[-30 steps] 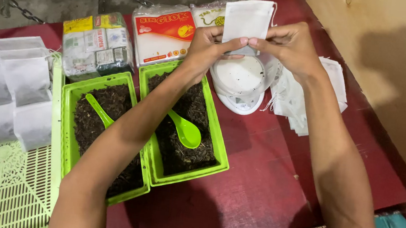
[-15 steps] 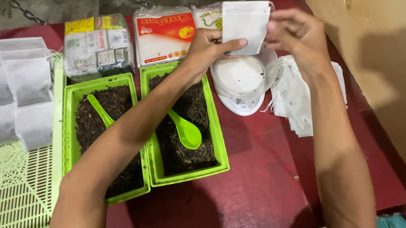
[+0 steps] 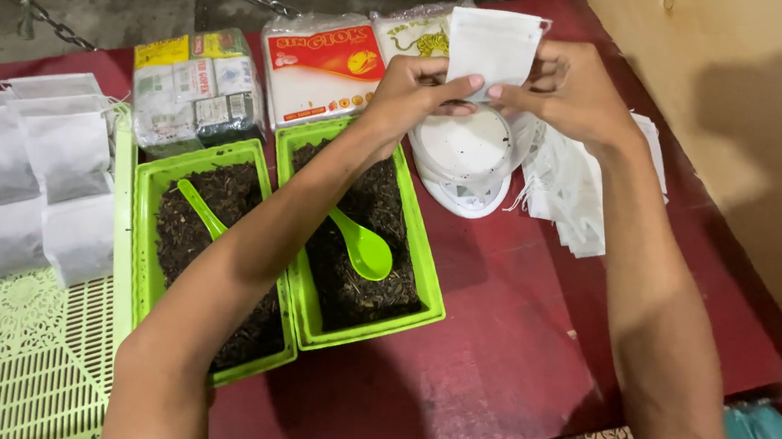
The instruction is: Filling small filter bags with loose tea leaves using a plastic spoon
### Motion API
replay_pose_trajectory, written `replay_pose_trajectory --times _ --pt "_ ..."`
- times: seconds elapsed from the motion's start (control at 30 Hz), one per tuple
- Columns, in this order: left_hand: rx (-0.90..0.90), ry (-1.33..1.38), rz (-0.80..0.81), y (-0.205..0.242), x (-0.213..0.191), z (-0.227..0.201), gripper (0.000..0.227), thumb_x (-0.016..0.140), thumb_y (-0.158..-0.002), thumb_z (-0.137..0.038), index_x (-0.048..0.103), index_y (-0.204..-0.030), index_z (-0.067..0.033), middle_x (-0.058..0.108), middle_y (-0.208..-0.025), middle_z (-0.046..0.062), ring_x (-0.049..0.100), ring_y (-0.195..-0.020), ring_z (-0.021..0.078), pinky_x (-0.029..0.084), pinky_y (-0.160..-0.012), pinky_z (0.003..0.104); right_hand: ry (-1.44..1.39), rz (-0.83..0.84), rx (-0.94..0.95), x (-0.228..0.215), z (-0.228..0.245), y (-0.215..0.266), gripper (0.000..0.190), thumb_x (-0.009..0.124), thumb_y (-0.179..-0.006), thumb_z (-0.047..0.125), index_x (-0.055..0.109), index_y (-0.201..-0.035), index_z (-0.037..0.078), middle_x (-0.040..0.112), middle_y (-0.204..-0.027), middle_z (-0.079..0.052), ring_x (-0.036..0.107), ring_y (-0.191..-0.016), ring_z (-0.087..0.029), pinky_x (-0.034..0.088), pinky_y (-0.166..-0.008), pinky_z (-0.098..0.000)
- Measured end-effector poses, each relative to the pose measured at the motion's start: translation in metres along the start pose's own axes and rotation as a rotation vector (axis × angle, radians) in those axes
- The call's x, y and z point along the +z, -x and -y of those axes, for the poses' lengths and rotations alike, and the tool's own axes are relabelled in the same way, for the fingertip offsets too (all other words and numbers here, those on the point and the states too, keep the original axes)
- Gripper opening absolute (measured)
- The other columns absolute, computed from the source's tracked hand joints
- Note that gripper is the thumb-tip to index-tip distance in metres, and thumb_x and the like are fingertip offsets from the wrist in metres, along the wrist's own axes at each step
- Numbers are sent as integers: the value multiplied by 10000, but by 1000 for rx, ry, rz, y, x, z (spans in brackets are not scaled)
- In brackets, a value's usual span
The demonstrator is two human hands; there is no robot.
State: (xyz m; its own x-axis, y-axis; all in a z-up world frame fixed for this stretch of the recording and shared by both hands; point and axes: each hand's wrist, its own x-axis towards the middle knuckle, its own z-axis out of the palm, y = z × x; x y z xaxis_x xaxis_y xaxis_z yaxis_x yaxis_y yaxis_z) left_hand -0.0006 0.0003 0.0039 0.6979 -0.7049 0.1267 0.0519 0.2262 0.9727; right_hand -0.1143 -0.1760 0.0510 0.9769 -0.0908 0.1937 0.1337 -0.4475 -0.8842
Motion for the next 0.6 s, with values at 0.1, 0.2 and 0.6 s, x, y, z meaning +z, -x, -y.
replay_pose_trajectory --times 0.1,0.2,0.6 --pt "31 -69 -53 -1 2 2 164 843 -799 -103 754 -920 -39 792 -974 127 768 -835 186 671 -758 258 -63 58 -18 0 -4 2 287 693 -972 164 688 -1205 -3 741 -1169 -168 764 -957 -226 673 -840 -296" --pt "-60 -98 -152 1 11 -5 461 857 -769 -42 685 -1176 88 738 -1018 183 797 -837 257 711 -780 252 0 126 -129 -1 -6 5 241 680 -1004 141 711 -1151 -48 746 -1087 -205 773 -926 -257 672 -827 -306" --pt "89 -109 -22 28 2 -2 395 874 -742 -197 776 -1085 -28 810 -1114 160 811 -954 228 684 -870 312 51 81 -32 2 4 9 279 682 -1024 237 721 -1073 -35 759 -1061 -157 763 -908 -223 661 -742 -289"
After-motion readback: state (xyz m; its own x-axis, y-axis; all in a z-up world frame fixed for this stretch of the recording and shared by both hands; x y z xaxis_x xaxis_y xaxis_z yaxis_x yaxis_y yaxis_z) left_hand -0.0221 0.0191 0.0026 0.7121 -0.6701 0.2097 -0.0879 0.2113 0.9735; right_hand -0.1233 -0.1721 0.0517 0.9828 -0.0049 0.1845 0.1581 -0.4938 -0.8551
